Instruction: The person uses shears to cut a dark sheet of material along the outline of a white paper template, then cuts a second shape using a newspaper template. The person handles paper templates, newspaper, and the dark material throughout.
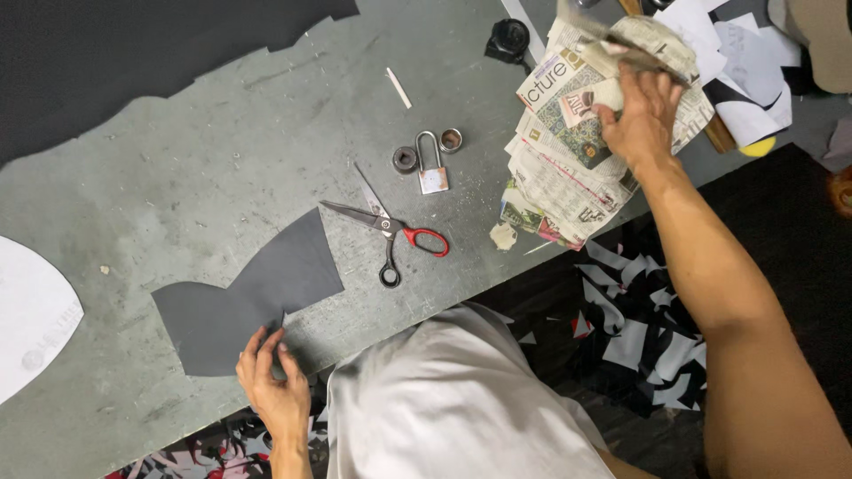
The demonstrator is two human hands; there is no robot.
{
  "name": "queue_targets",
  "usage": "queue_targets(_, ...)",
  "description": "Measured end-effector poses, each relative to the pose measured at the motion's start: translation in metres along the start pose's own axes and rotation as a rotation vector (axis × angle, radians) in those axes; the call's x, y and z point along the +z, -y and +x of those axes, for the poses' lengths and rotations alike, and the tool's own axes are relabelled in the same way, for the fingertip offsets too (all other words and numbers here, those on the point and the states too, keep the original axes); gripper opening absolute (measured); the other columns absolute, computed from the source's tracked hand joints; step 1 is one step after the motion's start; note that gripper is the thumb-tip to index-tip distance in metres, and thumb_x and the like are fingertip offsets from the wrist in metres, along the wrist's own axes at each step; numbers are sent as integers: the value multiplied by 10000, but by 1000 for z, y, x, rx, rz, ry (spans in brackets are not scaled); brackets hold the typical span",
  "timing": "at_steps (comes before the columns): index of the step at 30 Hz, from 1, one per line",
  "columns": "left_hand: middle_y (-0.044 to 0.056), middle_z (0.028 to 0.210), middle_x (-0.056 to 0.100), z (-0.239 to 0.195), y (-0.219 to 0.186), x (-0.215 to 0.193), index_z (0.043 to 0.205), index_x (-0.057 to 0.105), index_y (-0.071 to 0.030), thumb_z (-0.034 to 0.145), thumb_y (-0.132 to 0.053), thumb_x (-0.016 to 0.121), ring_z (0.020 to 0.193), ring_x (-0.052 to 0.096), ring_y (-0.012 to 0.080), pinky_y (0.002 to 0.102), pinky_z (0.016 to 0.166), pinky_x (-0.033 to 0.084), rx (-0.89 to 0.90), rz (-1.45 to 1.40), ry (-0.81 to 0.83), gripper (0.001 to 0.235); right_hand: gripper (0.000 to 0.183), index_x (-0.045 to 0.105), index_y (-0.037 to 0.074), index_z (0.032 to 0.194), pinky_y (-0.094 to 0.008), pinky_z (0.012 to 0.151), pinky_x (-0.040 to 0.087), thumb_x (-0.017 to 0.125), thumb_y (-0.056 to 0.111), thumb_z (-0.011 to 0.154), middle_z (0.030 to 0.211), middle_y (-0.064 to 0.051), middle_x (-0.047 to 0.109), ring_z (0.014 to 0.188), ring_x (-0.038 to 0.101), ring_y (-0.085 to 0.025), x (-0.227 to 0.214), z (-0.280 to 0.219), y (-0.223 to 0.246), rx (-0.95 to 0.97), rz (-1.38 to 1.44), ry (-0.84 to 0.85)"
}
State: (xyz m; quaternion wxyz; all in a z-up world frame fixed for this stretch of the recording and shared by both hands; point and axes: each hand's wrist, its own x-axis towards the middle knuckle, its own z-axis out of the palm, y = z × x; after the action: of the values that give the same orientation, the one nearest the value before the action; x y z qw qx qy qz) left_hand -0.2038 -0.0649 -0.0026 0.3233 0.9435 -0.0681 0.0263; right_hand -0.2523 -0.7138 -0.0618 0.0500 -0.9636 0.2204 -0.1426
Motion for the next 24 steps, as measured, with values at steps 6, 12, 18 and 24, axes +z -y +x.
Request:
queue_targets(6, 129, 1391, 609, -5, 6, 4, 1186, 711, -57, 1011, -57, 596, 1269, 535, 342, 413, 1040, 450, -8, -24, -5, 210, 254, 658, 78, 1313, -516, 1204, 386, 712, 224, 1113, 1360, -161, 580, 1398, 454, -315, -18, -19, -1, 39, 35, -246)
queue_targets(12, 120, 1392, 618, -1, 2, 10, 1184, 711, -58, 993, -45, 591, 1241, 535, 333, 425, 1072, 436, 20, -29, 49, 226, 313, 608, 13, 1401, -593, 1202, 262, 703, 187, 1158, 1386, -191, 569, 1427, 413, -379, -23, -14, -8, 83, 108, -197)
queue_targets(18, 123, 1397, 612, 8, -1, 5, 1173, 714, -56, 993, -42, 599, 1277, 527, 340, 429, 1092, 425, 57, -18, 42, 214, 794, 538, -50, 1480, -564, 1130, 231, 885, 179, 804, 1290, -223, 524, 1307, 408, -403, -11, -12, 7, 192, 42, -3)
queue_targets(24, 137, 1396, 607, 4, 2, 0, 1166, 710, -51, 998, -49, 592, 1279, 524, 340, 414, 1045, 448, 19, -17, 26, 205, 230, 663, 0, 1083, -475, 1134, 434, 799, 40, 902, 1256, -170, 559, 1251, 515, -311, -19, -24, 23, 311, 120, 47)
